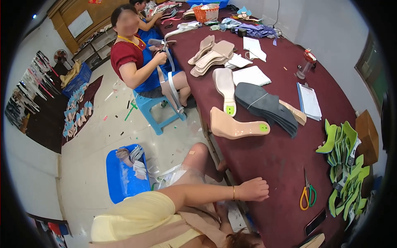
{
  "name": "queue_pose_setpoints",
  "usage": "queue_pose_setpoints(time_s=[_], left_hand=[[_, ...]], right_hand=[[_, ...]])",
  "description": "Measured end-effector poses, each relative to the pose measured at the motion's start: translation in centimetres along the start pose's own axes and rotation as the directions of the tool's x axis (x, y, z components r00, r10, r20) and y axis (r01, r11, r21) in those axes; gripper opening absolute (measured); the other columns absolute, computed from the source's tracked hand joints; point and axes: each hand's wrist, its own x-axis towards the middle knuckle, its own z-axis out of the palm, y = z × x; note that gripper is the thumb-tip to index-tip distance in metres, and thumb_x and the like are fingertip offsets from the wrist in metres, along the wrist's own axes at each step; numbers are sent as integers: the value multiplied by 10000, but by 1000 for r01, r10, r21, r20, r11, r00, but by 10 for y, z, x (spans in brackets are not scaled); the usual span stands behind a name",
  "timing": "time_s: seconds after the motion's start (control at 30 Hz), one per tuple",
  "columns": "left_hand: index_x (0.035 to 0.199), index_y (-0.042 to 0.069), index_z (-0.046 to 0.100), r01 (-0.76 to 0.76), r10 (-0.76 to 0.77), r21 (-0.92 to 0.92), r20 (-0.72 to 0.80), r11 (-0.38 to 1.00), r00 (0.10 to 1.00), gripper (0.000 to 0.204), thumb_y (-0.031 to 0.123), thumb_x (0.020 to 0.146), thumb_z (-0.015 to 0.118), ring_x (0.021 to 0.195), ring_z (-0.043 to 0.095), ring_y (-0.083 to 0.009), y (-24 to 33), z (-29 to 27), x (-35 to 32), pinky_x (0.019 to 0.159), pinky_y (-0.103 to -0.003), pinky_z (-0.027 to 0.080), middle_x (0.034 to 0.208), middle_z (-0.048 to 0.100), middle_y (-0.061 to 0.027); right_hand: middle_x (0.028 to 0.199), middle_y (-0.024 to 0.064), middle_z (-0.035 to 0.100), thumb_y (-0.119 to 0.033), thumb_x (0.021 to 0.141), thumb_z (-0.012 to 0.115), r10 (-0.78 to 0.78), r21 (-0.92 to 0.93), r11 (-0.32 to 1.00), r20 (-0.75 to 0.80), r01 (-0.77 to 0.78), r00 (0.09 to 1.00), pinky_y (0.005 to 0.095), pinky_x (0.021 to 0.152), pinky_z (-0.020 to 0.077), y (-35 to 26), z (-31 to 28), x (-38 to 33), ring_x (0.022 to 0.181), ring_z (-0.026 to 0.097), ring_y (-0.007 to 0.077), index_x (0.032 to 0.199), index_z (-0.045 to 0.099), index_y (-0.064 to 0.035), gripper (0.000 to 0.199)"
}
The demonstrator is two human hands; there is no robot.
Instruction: Manually assemble shoe components by applying adhesive, positioning patterns, and trimming materials.
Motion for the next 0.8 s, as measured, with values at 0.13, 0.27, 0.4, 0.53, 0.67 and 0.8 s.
queue_pose_setpoints(time_s=[0.13,0.27,0.4,0.53,0.67,0.8], left_hand=[[775,92,482,25,-27,-55,-42,998,999,132,126,812,604,722,467,-214,-1,-2,-3,652,-317,389,782,459,-42],[934,54,546,29,-37,-187,-38,982,999,144,81,806,604,804,507,-239,-3,-1,-5,715,-315,436,874,517,-63],[1094,50,524,328,-291,-422,151,845,945,263,70,843,597,754,576,-217,-3,-5,-4,682,-304,482,829,571,-66],[1255,65,422,492,-626,-773,161,400,763,398,66,882,562,686,606,-152,-9,-11,-1,647,-269,500,806,617,-58],[1317,90,354,481,-674,-834,193,271,713,452,49,900,524,635,579,-105,-19,-10,0,609,-244,492,766,608,-50],[1159,30,392,444,-648,-827,132,346,750,256,59,922,484,746,577,-112,-24,-6,-2,697,-252,472,834,576,-70]], right_hand=[[901,170,662,-343,837,571,-139,-630,772,-299,-86,944,362,765,480,-2,0,13,855,641,259,951,632,0,366],[821,117,658,-299,843,607,-267,-700,710,-156,84,951,316,726,481,-38,31,-18,779,629,212,969,636,-17,311],[1023,111,637,-280,872,595,-73,-748,633,197,197,978,305,821,462,-119,75,-68,968,606,205,1134,578,-35,358],[1233,128,550,-251,897,546,-65,-341,880,601,329,797,320,948,402,-224,74,-127,1154,512,209,1293,431,0,482],[1087,162,592,-294,921,530,-644,84,754,292,651,708,390,839,485,-300,47,-137,946,608,256,1157,493,20,394],[974,106,603,-206,945,509,-687,239,670,-161,703,709,313,753,512,-328,31,-104,825,587,159,1070,519,-32,215]])
